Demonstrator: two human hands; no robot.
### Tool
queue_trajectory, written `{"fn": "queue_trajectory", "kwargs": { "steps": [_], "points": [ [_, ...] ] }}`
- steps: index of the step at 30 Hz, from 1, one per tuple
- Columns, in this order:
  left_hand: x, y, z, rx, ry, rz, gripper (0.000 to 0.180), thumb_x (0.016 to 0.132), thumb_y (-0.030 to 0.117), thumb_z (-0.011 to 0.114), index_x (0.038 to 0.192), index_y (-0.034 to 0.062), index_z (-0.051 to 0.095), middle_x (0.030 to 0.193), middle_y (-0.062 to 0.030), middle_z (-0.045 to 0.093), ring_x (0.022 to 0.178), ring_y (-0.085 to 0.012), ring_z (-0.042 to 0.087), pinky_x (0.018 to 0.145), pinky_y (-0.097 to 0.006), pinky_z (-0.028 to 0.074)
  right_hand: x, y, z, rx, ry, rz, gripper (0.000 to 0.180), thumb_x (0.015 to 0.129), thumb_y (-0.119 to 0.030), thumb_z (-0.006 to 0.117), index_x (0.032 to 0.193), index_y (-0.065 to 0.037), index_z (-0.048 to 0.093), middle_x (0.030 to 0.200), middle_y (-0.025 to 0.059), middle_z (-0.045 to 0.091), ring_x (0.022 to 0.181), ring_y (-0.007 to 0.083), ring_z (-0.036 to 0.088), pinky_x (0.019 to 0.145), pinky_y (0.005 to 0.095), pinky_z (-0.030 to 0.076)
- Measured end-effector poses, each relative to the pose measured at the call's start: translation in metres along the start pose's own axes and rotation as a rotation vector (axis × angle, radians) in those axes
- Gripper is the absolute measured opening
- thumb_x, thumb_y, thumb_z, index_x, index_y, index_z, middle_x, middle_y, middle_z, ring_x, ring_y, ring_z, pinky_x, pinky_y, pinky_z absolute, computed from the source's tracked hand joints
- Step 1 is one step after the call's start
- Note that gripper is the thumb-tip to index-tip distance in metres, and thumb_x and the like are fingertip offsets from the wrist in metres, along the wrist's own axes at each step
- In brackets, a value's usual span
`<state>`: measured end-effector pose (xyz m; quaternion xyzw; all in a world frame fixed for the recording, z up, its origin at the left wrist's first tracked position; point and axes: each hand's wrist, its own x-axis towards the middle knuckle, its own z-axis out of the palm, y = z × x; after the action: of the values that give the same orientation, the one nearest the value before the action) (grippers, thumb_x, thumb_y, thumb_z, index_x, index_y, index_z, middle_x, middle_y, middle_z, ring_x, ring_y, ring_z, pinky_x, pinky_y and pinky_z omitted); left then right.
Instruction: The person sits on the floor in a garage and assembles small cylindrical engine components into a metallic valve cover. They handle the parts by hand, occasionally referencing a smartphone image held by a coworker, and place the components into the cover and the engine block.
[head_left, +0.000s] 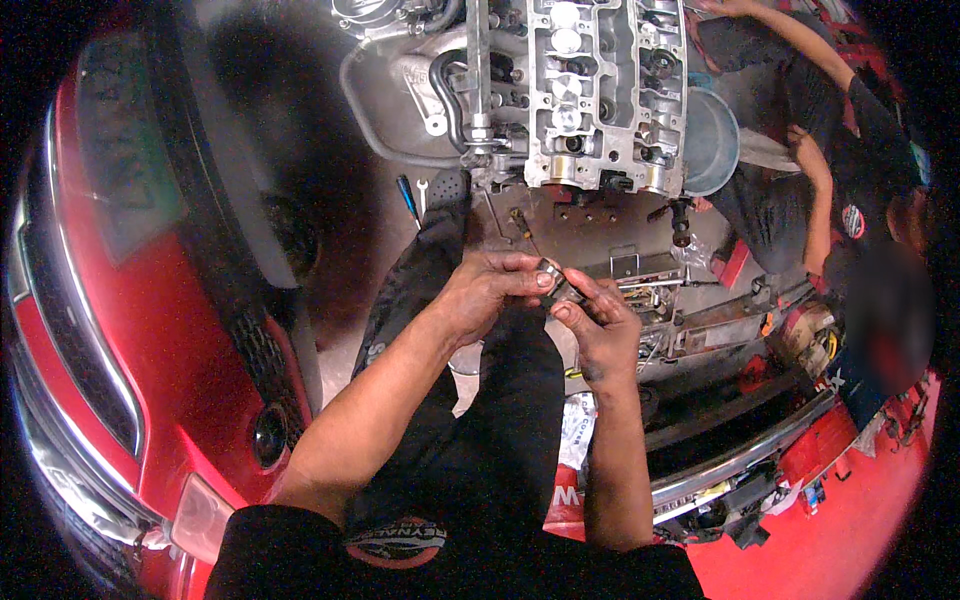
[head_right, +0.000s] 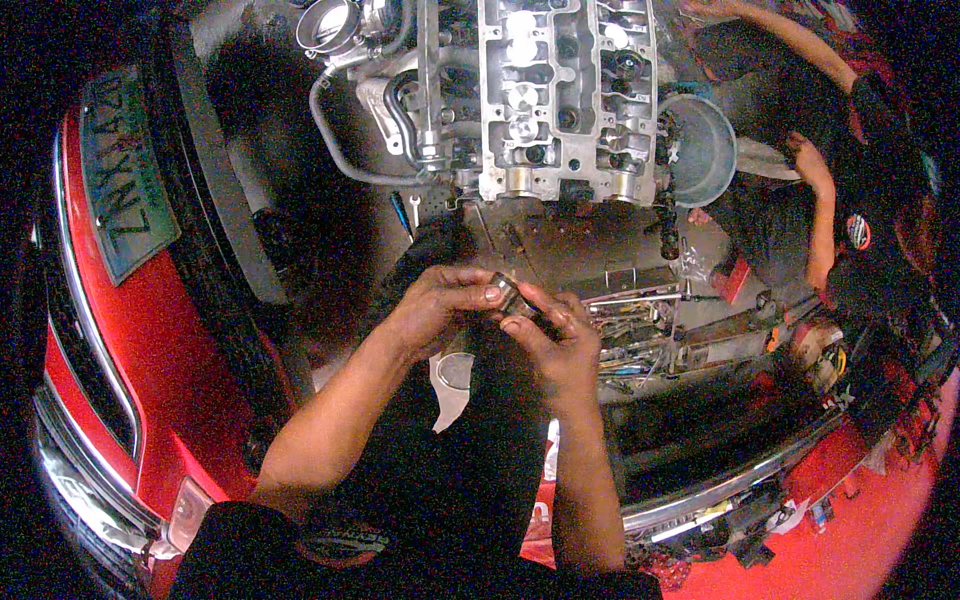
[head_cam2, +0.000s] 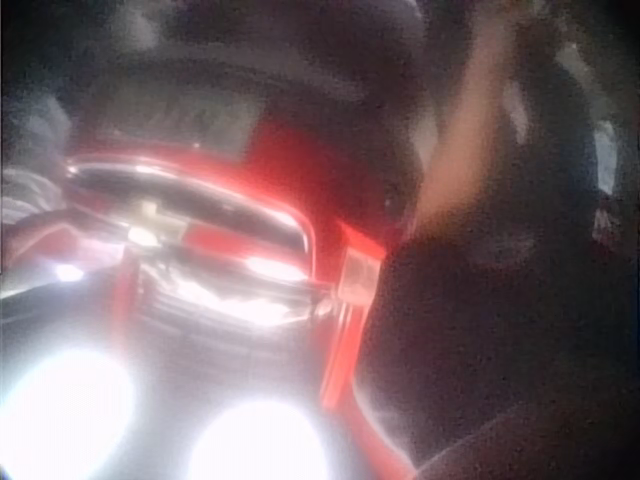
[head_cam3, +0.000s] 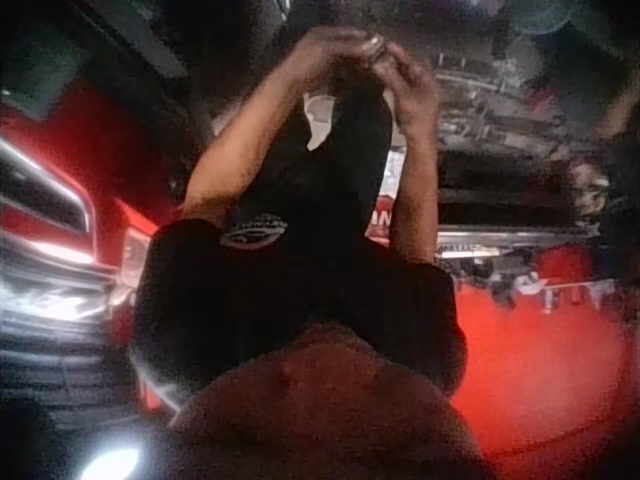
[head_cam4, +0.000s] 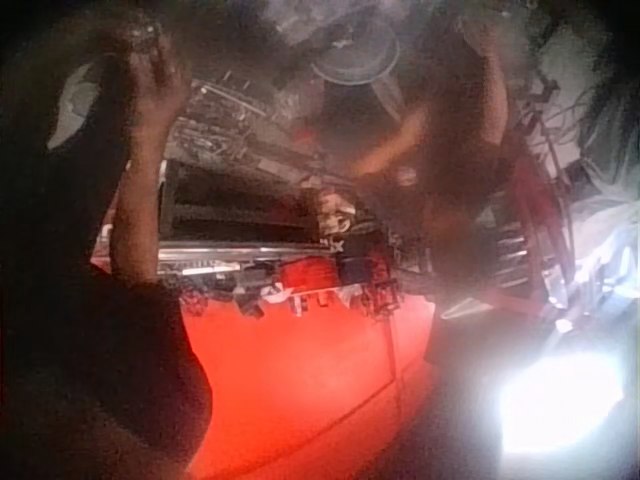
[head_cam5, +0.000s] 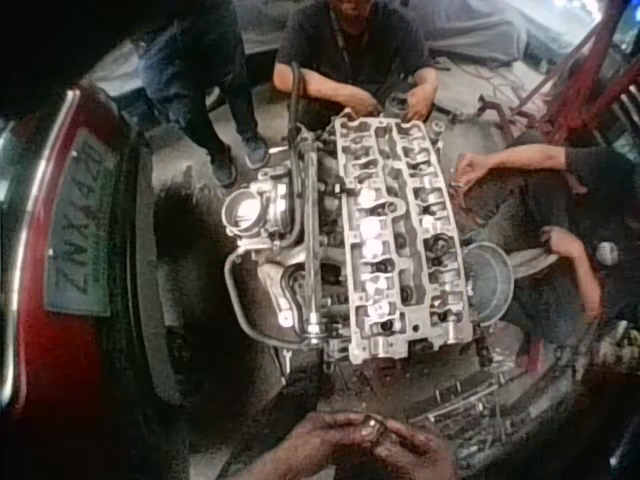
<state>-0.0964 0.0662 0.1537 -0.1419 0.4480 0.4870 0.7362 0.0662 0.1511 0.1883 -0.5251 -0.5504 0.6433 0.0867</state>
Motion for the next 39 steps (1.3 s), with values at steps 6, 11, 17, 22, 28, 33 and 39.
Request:
{"fn": "queue_trajectory", "kwargs": {
  "steps": [6, 11, 17, 22, 28, 33, 39],
  "points": [
    [-0.002, -0.002, 0.000, -0.063, -0.025, 0.001, 0.027, 0.082, 0.015, 0.074, 0.104, -0.0004, 0.070, 0.097, -0.0047, 0.070, 0.086, -0.0120, 0.064, 0.076, -0.025, 0.050, -0.002, 0.003, -0.002, 0.061, -0.007, 0.020, 0.046, 0.068, -0.007, 0.084, 0.112, -0.007, 0.071, 0.091, 0.0032, 0.063, 0.088, 0.0166, 0.057, 0.081, 0.0282, 0.045],
    [0.000, -0.003, -0.001, -0.046, -0.042, 0.015, 0.028, 0.082, 0.013, 0.074, 0.106, -0.0012, 0.069, 0.097, -0.0051, 0.070, 0.085, -0.0124, 0.064, 0.076, -0.025, 0.050, -0.002, 0.003, -0.005, 0.066, -0.046, 0.014, 0.047, 0.071, -0.002, 0.082, 0.115, -0.003, 0.068, 0.095, 0.0010, 0.058, 0.091, 0.0129, 0.058, 0.081, 0.0237, 0.048],
    [-0.003, -0.001, -0.001, -0.076, -0.049, -0.002, 0.027, 0.083, 0.011, 0.073, 0.108, -0.0006, 0.069, 0.099, -0.0046, 0.070, 0.088, -0.0122, 0.064, 0.077, -0.025, 0.051, -0.004, -0.004, -0.002, 0.084, -0.023, 0.067, 0.045, 0.070, -0.009, 0.084, 0.112, -0.008, 0.071, 0.091, 0.0042, 0.063, 0.089, 0.0160, 0.057, 0.081, 0.0274, 0.046],
    [-0.001, -0.005, -0.004, -0.092, -0.067, -0.013, 0.027, 0.084, 0.011, 0.072, 0.108, 0.0003, 0.069, 0.101, -0.0045, 0.070, 0.089, -0.0123, 0.064, 0.077, -0.025, 0.051, -0.005, -0.006, 0.000, 0.163, -0.032, 0.088, 0.044, 0.070, -0.008, 0.083, 0.112, -0.007, 0.070, 0.093, 0.0036, 0.063, 0.090, 0.0158, 0.057, 0.083, 0.0278, 0.046],
    [-0.001, -0.004, -0.003, -0.019, -0.057, 0.024, 0.034, 0.083, 0.013, 0.071, 0.111, -0.0037, 0.065, 0.100, -0.0109, 0.069, 0.088, -0.0210, 0.067, 0.085, -0.034, 0.053, -0.006, -0.001, -0.001, 0.175, -0.028, 0.084, 0.044, 0.071, -0.007, 0.083, 0.113, -0.005, 0.069, 0.099, 0.0053, 0.063, 0.092, 0.0156, 0.058, 0.082, 0.0272, 0.047],
    [0.001, -0.004, -0.006, -0.066, -0.078, -0.026, 0.027, 0.083, 0.011, 0.073, 0.108, 0.0004, 0.069, 0.100, -0.0047, 0.069, 0.089, -0.0126, 0.064, 0.078, -0.025, 0.051, -0.006, -0.004, 0.000, 0.175, -0.030, 0.111, 0.043, 0.071, -0.007, 0.083, 0.112, -0.005, 0.070, 0.102, 0.0064, 0.064, 0.095, 0.0167, 0.059, 0.084, 0.0280, 0.047],
    [0.002, -0.002, -0.006, -0.090, -0.087, -0.036, 0.026, 0.083, 0.011, 0.073, 0.107, 0.0007, 0.069, 0.099, -0.0050, 0.070, 0.088, -0.0128, 0.065, 0.077, -0.025, 0.052, -0.003, 0.000, -0.002, 0.098, -0.040, 0.082, 0.042, 0.072, -0.012, 0.083, 0.111, -0.006, 0.070, 0.103, 0.0081, 0.068, 0.097, 0.0198, 0.059, 0.088, 0.0319, 0.046]
  ]
}}
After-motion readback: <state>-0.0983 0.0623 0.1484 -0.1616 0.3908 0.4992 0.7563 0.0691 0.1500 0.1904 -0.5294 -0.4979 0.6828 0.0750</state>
